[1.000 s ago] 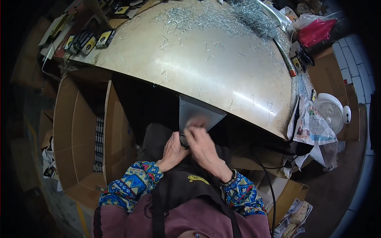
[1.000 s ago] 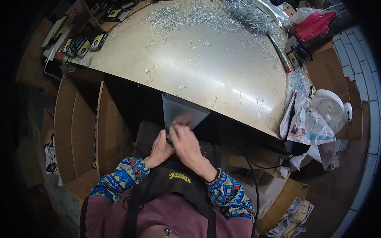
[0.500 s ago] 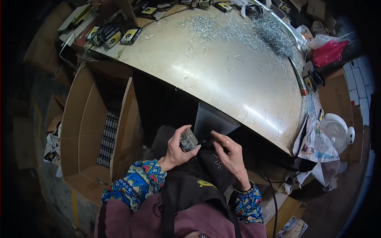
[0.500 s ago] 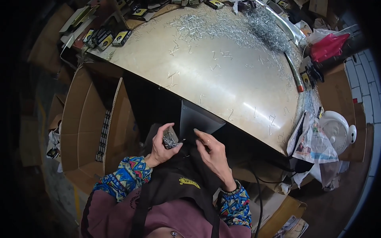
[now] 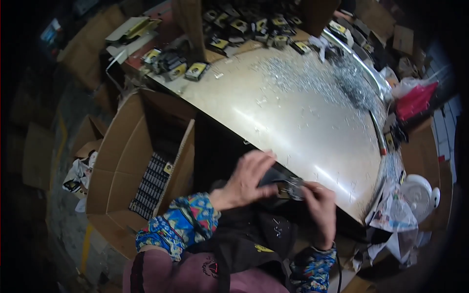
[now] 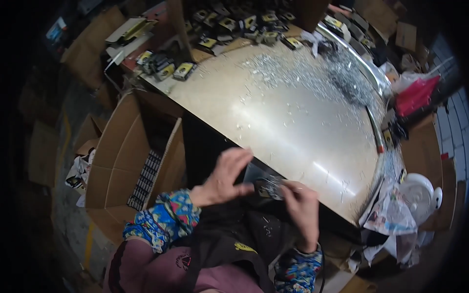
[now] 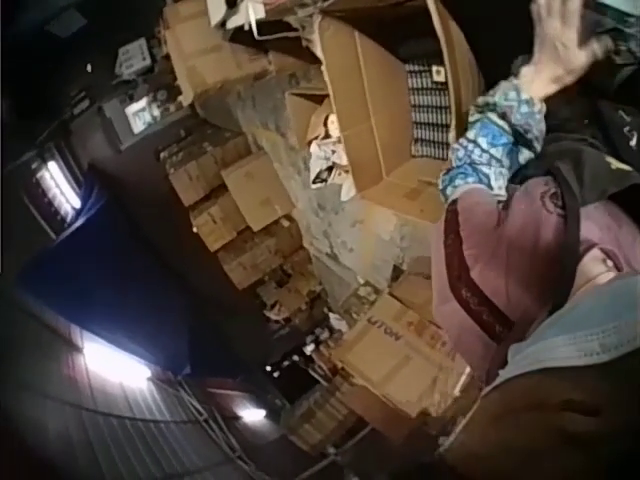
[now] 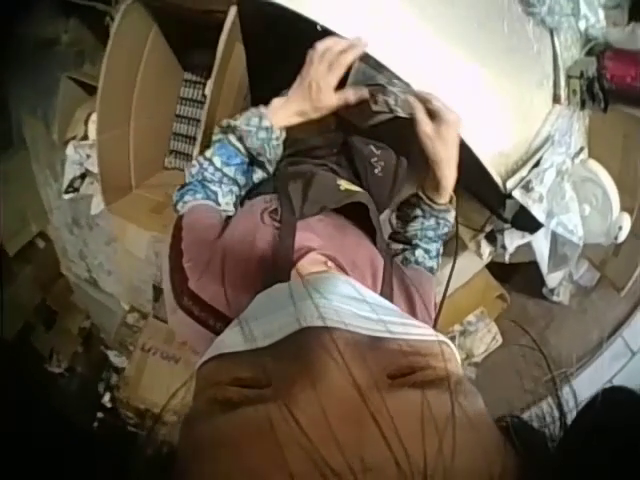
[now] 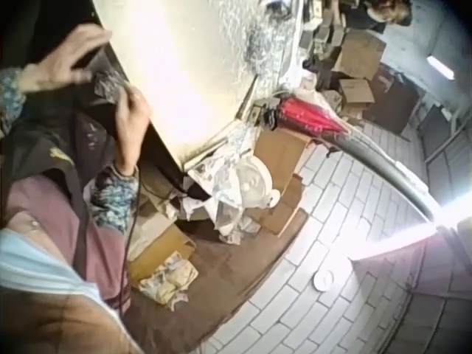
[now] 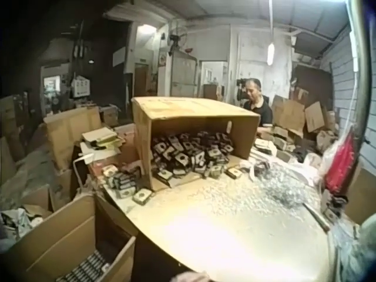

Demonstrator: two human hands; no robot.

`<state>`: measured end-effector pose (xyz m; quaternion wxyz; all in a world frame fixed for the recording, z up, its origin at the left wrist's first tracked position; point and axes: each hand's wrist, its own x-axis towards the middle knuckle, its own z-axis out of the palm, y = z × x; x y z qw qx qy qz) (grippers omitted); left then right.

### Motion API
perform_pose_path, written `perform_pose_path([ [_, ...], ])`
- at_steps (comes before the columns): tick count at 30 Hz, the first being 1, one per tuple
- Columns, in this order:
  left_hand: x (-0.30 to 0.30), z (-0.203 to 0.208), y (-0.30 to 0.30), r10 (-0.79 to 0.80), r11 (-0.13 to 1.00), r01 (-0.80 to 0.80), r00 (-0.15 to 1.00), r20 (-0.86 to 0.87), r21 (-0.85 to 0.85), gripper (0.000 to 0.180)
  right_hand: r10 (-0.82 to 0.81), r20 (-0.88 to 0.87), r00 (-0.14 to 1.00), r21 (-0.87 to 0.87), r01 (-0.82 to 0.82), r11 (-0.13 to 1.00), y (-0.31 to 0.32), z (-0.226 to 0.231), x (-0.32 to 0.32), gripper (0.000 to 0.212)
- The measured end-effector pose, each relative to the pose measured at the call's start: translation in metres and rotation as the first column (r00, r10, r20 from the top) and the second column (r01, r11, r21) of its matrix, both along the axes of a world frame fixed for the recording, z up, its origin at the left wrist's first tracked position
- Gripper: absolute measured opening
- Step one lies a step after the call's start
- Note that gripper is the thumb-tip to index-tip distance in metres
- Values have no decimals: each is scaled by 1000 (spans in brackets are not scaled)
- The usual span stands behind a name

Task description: Sorting and packaging small product boxes into larger shipping cartons on an industrial workbench.

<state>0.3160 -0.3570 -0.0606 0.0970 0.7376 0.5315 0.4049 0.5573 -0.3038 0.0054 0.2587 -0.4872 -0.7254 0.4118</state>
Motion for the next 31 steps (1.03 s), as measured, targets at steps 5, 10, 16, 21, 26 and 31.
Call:
perform_pose_path([
  [5,-153,6,97,647,760,-644,762,-15,89,49,-63,78,995,44,60,997,20,4,29,16],
  [10,-236,18,132,829,517,-849,529,-184,-108,33,-30,193,981,199,-9,980,29,7,24,17],
  [16,-242,14,130,729,669,-740,672,-130,-76,35,-152,-135,979,-34,149,988,46,2,25,17],
  [21,-239,10,137,716,689,-722,691,-102,-55,38,-179,-221,959,-53,172,984,46,14,10,14],
  [26,-260,10,120,842,539,-648,409,-351,539,42,-267,-49,962,258,270,927,56,-6,9,20],
  [31,-91,67,54,412,873,-369,908,78,-319,57,-155,-251,956,-63,143,988,47,-3,-18,22],
])
